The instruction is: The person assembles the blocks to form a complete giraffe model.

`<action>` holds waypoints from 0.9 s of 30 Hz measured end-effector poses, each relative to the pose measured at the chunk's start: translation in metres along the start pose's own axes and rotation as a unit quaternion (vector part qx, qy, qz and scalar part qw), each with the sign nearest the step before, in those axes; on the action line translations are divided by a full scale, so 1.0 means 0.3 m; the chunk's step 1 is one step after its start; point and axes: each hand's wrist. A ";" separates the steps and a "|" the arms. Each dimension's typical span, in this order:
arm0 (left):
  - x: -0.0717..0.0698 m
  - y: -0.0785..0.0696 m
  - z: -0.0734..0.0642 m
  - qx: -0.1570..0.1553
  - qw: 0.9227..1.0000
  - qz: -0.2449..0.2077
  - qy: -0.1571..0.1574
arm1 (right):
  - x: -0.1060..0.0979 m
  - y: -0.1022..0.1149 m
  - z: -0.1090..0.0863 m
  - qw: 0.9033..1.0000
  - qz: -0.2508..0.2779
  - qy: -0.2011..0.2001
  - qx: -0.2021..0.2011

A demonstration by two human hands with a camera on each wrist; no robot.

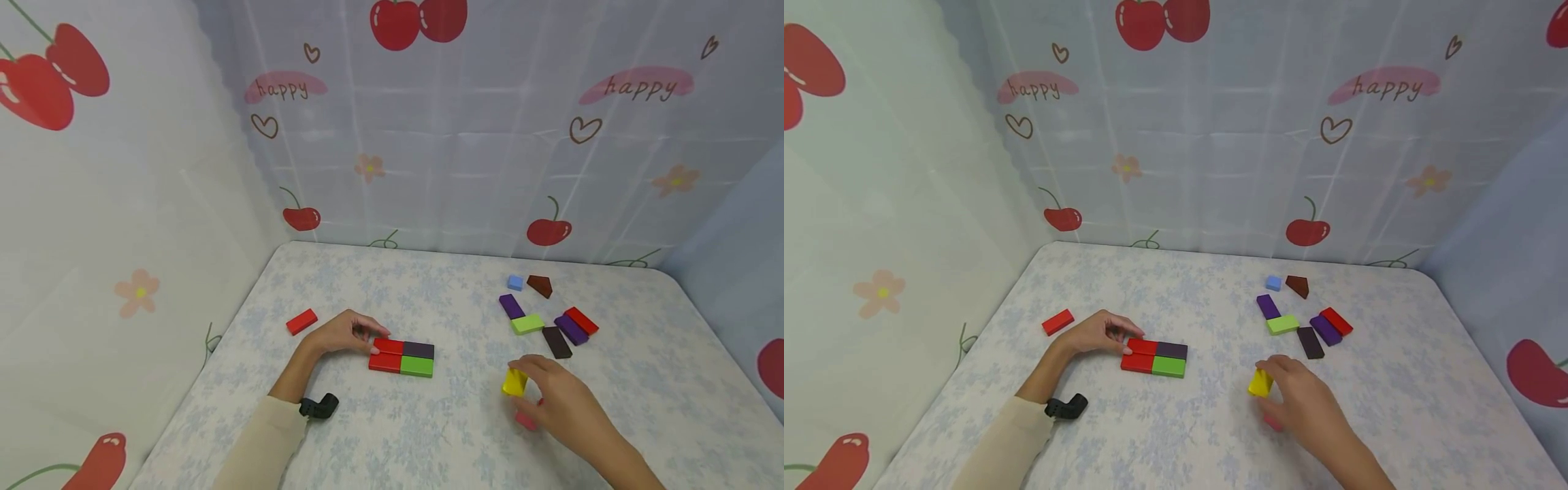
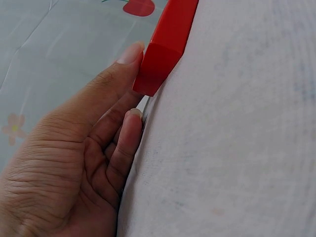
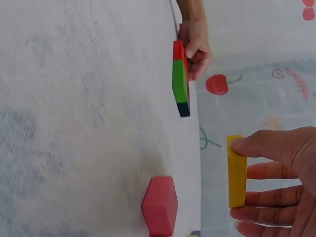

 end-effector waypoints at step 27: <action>0.001 -0.002 0.003 -0.005 1.000 0.005 -0.001 | 0.217 0.352 0.021 0.975 -0.038 0.083 -0.201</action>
Point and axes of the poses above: each hand's wrist, its own z-axis towards the middle knuckle, its own x-axis out of the palm, y = z × x, and after that the axes turned 15 degrees about x, right-handed
